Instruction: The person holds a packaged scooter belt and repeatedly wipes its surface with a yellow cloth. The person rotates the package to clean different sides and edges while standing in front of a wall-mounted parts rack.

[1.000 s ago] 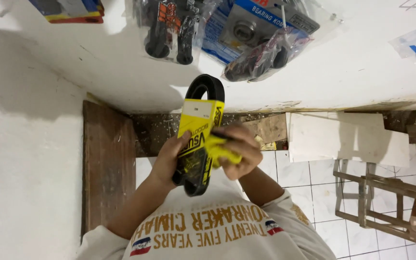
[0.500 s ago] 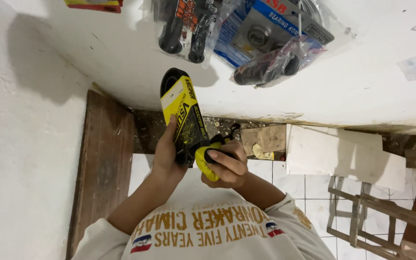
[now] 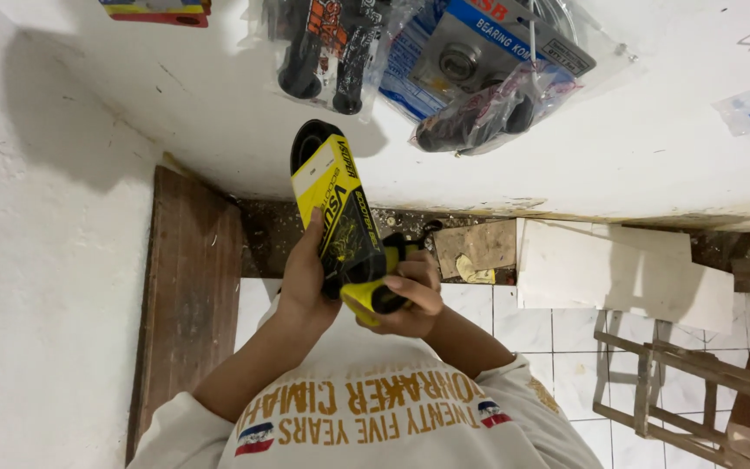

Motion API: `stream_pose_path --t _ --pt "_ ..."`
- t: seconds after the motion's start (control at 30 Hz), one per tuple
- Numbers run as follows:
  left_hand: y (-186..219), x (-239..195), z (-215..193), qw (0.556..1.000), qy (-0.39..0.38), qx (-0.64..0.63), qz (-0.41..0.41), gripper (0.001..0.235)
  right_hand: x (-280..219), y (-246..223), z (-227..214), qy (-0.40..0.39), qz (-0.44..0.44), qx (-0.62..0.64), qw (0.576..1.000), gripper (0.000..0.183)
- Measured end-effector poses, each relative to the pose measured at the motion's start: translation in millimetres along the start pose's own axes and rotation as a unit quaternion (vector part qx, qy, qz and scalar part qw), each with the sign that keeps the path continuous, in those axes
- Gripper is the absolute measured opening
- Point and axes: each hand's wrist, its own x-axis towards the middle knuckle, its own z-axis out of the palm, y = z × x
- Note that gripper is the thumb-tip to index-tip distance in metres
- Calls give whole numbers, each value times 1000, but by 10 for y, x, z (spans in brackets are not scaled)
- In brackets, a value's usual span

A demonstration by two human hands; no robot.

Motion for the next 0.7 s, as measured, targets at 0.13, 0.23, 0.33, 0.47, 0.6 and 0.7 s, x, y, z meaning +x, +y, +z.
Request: stream_pose_path --t 0.13,0.23,0.33,0.47,0.6,0.7 --pt "12 -92 81 999 -33 10 14 41 -67 -28 12 42 -17 54 998 38" --pt "28 -115 84 998 -60 8 11 40 -21 -58 28 68 -1 90 994 38" --pt "35 -98 13 997 -75 7 10 41 30 -30 61 132 -8 135 982 35" --pt "43 -107 -180 992 -112 39 45 43 167 -133 -87 85 85 276 954 14" --pt "-73 -27 -487 981 -100 153 66 41 -155 25 2 116 96 379 913 23" --pt "-181 -59 -607 958 -87 269 38 46 -139 426 -92 144 120 311 932 15"
